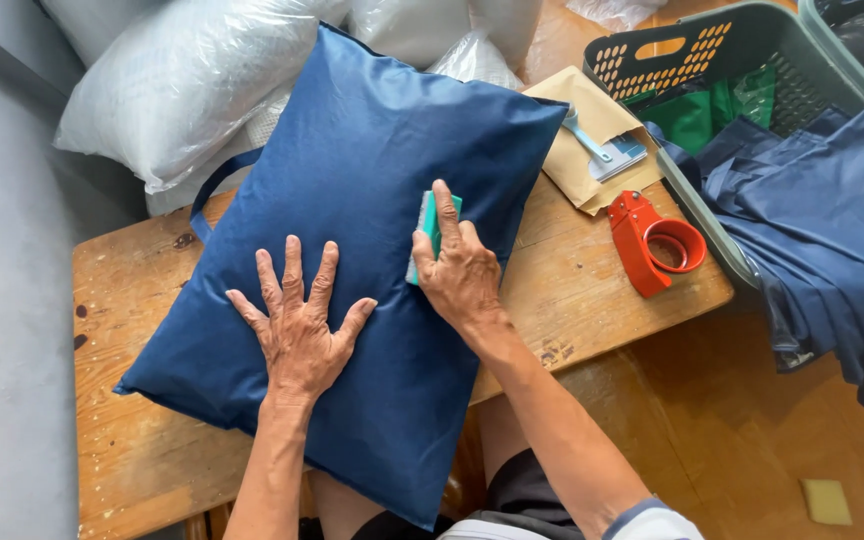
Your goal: A person uses a green foam block to rub and clean the surface of a blue fabric bag, likely removing lint or dust.
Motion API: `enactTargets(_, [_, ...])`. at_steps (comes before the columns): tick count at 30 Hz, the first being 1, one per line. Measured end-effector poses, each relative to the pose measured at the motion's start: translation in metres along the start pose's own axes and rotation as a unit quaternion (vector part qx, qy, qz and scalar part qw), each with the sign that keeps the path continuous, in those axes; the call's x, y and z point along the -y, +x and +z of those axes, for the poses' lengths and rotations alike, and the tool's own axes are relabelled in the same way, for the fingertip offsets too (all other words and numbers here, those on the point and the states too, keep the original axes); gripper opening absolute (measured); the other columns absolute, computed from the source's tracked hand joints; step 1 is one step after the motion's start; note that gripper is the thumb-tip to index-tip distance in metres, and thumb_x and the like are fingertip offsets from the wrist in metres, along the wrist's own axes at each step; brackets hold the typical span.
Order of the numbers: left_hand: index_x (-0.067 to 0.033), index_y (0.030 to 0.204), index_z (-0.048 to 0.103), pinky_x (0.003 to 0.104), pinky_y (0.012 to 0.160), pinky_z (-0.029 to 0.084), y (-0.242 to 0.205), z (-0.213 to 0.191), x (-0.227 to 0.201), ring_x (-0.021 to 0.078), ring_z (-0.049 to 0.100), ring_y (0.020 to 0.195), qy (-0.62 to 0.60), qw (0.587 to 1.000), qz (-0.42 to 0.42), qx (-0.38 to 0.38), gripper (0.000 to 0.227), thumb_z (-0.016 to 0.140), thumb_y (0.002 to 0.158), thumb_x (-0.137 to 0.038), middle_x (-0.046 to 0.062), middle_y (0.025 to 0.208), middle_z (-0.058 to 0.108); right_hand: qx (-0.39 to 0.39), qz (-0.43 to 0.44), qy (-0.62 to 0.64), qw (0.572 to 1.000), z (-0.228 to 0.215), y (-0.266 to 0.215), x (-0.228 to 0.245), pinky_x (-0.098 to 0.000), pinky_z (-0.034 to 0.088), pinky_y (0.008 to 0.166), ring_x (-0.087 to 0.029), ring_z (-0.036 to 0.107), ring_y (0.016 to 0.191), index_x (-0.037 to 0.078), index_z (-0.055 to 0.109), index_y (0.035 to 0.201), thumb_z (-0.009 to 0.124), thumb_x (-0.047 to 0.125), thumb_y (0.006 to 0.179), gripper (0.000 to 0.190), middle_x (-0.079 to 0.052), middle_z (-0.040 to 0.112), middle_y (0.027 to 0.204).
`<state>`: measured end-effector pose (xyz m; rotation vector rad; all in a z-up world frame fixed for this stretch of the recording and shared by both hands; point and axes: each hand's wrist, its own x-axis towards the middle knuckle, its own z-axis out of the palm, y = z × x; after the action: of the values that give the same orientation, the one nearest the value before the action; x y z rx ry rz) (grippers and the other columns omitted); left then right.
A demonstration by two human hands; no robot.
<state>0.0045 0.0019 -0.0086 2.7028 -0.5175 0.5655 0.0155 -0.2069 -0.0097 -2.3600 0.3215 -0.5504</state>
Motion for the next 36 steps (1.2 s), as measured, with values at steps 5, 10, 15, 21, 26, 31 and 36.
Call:
enactTargets(5, [-0.0311,0.159,0.043,0.079,0.113,-0.002,0.001,-0.001,-0.006,0.0444,0.012,0.157,-0.006,1.000,-0.004,-0.003,0.074,0.056,0.096,-0.067,0.012,0.170,0.027,-0.006,0.024,-0.003,1.000,0.003,-0.009,-0.016,-0.0612,0.060,0.074,-0.048,0.073,0.084,0.028,0.038,0.157,0.056,0.039,0.097,0.064,-0.019,0.067,0.091])
enactTargets(10, [-0.0327,0.158,0.045,0.079,0.113,-0.005,0.002,0.003,-0.008,0.0451,0.013,0.157,0.000,1.000,0.001,-0.011,0.073,0.058,0.095,-0.067,0.012,0.170,0.029,0.038,0.072,-0.069,0.994,0.003,-0.010,-0.045,-0.0616,0.060,0.077,-0.049,0.073,0.086,0.033,0.035,0.158,0.055,0.044,0.095,0.066,-0.017,0.067,0.091])
enactTargets(15, [-0.0318,0.157,0.046,0.080,0.113,-0.004,0.000,0.001,-0.009,0.0444,0.013,0.157,-0.003,1.000,-0.003,-0.010,0.074,0.059,0.094,-0.068,0.012,0.169,0.031,0.123,0.128,-0.166,0.970,0.007,-0.010,-0.077,-0.0608,0.058,0.082,-0.048,0.073,0.094,0.038,0.026,0.159,0.049,0.048,0.096,0.068,-0.017,0.067,0.098])
enactTargets(21, [-0.0323,0.158,0.046,0.079,0.114,-0.003,-0.002,0.003,-0.005,0.0436,0.014,0.157,-0.004,1.000,-0.009,-0.007,0.076,0.059,0.093,-0.068,0.010,0.170,0.029,0.198,0.149,-0.216,0.944,-0.008,-0.015,-0.119,-0.0620,0.056,0.087,-0.050,0.072,0.100,0.040,0.026,0.158,0.045,0.051,0.092,0.069,-0.020,0.071,0.098])
enactTargets(26, [-0.0331,0.158,0.045,0.079,0.114,-0.004,-0.002,0.008,-0.001,0.0430,0.012,0.158,-0.010,1.000,-0.015,-0.007,0.076,0.058,0.093,-0.069,0.009,0.171,0.028,0.127,0.122,-0.119,0.977,-0.065,-0.030,-0.058,-0.0660,0.054,0.084,-0.055,0.069,0.098,0.030,0.024,0.163,0.047,0.043,0.096,0.072,-0.030,0.070,0.102])
enactTargets(31, [-0.0316,0.159,0.043,0.079,0.114,-0.003,-0.002,0.003,-0.003,0.0434,0.011,0.157,-0.009,1.000,-0.006,0.005,0.077,0.058,0.093,-0.069,0.010,0.171,0.026,0.015,-0.017,-0.005,1.000,-0.038,-0.057,0.007,-0.0612,0.058,0.073,-0.051,0.071,0.085,0.024,0.031,0.162,0.056,0.035,0.098,0.070,-0.027,0.068,0.094])
enactTargets(36, [-0.0334,0.158,0.045,0.080,0.114,-0.003,-0.006,0.004,-0.009,0.0432,0.013,0.157,0.013,1.000,-0.002,-0.011,0.075,0.059,0.093,-0.068,0.009,0.170,0.029,0.104,0.041,-0.067,0.991,-0.019,-0.077,-0.001,-0.0626,0.061,0.070,-0.050,0.073,0.079,0.028,0.029,0.162,0.052,0.043,0.097,0.070,-0.020,0.065,0.088])
